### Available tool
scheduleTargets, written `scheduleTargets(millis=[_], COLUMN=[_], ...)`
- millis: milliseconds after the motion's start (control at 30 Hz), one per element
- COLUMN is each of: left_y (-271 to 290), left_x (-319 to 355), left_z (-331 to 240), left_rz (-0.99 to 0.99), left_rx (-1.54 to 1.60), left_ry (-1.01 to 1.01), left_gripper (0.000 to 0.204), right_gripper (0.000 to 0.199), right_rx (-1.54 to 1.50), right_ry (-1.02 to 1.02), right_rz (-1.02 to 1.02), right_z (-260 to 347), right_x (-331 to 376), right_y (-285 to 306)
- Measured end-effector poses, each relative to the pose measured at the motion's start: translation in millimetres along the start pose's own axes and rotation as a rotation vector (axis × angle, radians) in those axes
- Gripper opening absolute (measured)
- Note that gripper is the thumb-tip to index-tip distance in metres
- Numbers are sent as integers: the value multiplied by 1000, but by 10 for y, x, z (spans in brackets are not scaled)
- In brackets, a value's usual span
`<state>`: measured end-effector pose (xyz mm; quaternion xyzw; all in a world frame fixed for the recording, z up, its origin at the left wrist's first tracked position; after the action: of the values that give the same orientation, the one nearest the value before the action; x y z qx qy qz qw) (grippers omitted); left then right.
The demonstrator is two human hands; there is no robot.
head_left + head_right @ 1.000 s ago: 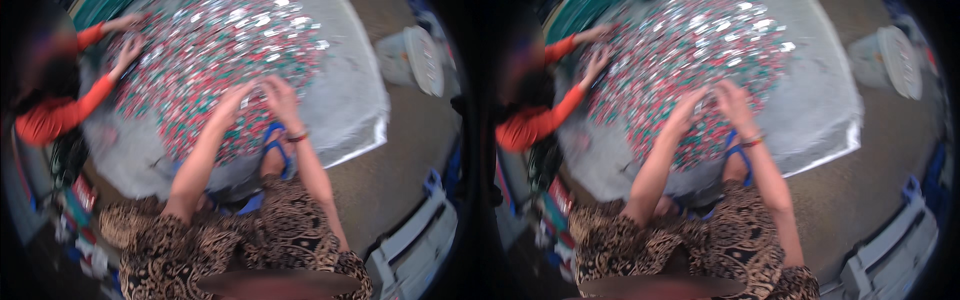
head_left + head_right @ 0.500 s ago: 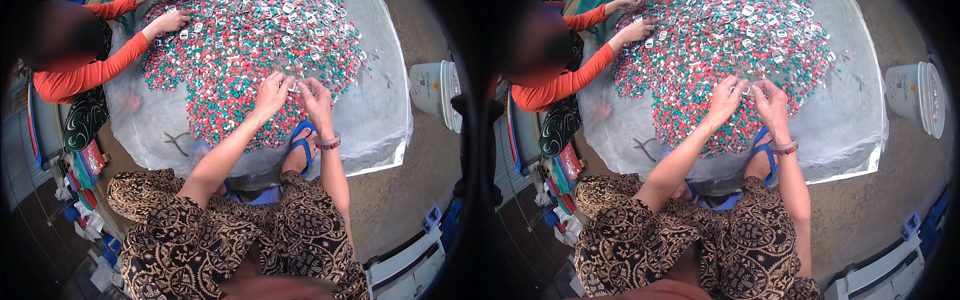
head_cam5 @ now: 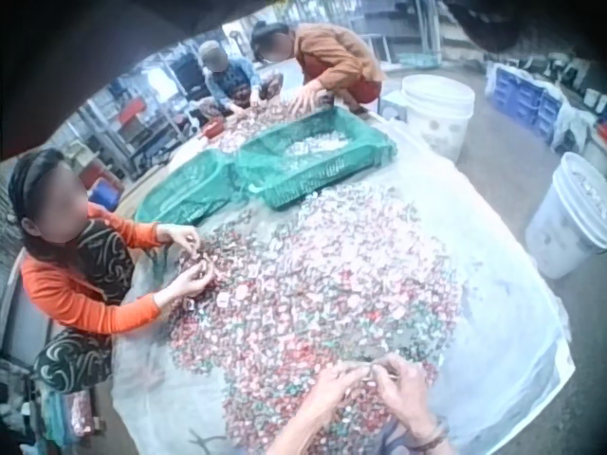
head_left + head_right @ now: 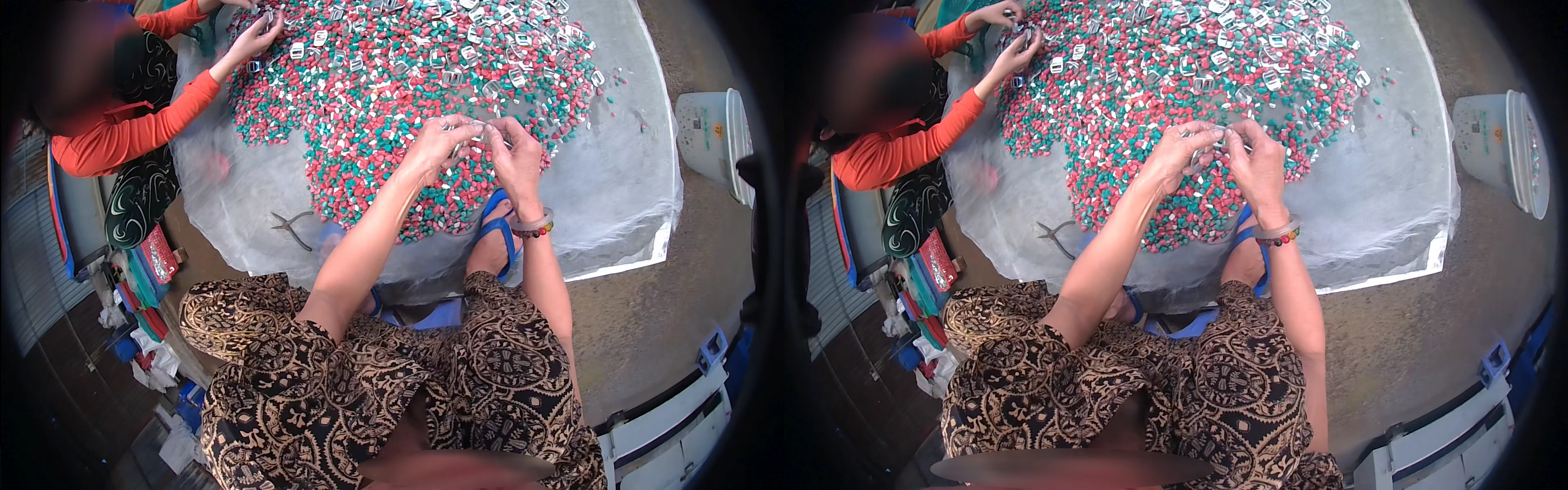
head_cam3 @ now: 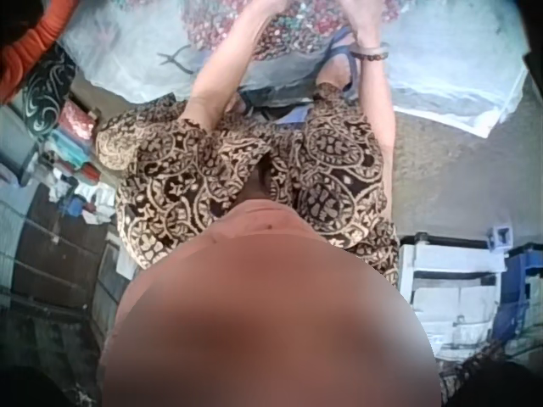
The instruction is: The person sits at a table and sorts a large pile of red, green, and white plastic bottle caps by hand, picking them up and placing them into separate piles. Another person works alongside at the same table.
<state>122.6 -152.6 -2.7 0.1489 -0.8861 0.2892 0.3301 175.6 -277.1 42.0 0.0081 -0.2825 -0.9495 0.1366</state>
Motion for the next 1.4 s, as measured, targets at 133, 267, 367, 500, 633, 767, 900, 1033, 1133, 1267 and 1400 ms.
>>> scheduleTargets(millis=[133, 267, 367, 500, 633, 767, 900, 1033, 1133, 1267, 1400], left_y=[-53, -75, -17, 16, -71, -27, -3, -21, -101, -191, -183], left_x=[-10, -19, -22, 59, 147, 183, 275, 329, 301, 212, 262], left_z=[-74, -65, -113, -143, -163, -137, -126, -147, -144, -74, -194], left_rz=[62, 102, 59, 8, 90, -25, -109, -173, -117, 7, -32], left_rx=[-166, -249, -331, -572, -251, -264, -227, -152, -162, -155, -70], left_ry=[-133, -273, -407, -421, -438, -445, -515, -542, -530, -425, -519], left_gripper=[25, 26, 31, 34, 31, 30, 34, 32, 29, 26, 30], right_gripper=[14, 16, 16, 16, 17, 16, 15, 14, 14, 15, 16], right_rx=[-160, -274, -31, 29, -109, -71, -5, -52, -156, -188, -85], right_ry=[-151, -238, 20, 109, -196, 104, 230, 161, 46, 16, 158], right_rz=[10, 50, -31, -42, 130, -6, -41, 30, 26, -26, -24], right_z=[-147, -293, -98, 149, 78, 374, 480, 429, 272, 93, 190], right_x=[-23, -34, -69, -41, 23, 40, 99, 129, 113, 33, 44], right_y=[-19, -3, 123, 155, 18, 98, 111, 32, 33, 109, 113])
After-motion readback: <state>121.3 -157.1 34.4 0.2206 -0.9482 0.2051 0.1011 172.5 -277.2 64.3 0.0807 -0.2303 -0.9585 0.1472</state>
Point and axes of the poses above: each hand's wrist, its own x-axis away from the middle knuckle, its own y-axis out of the back of the hand, z = x × y, the point moved 8 cm from there along -x, towards the middle knuckle, and after that the axes turned 14 degrees about x, right-handed, at the moved point
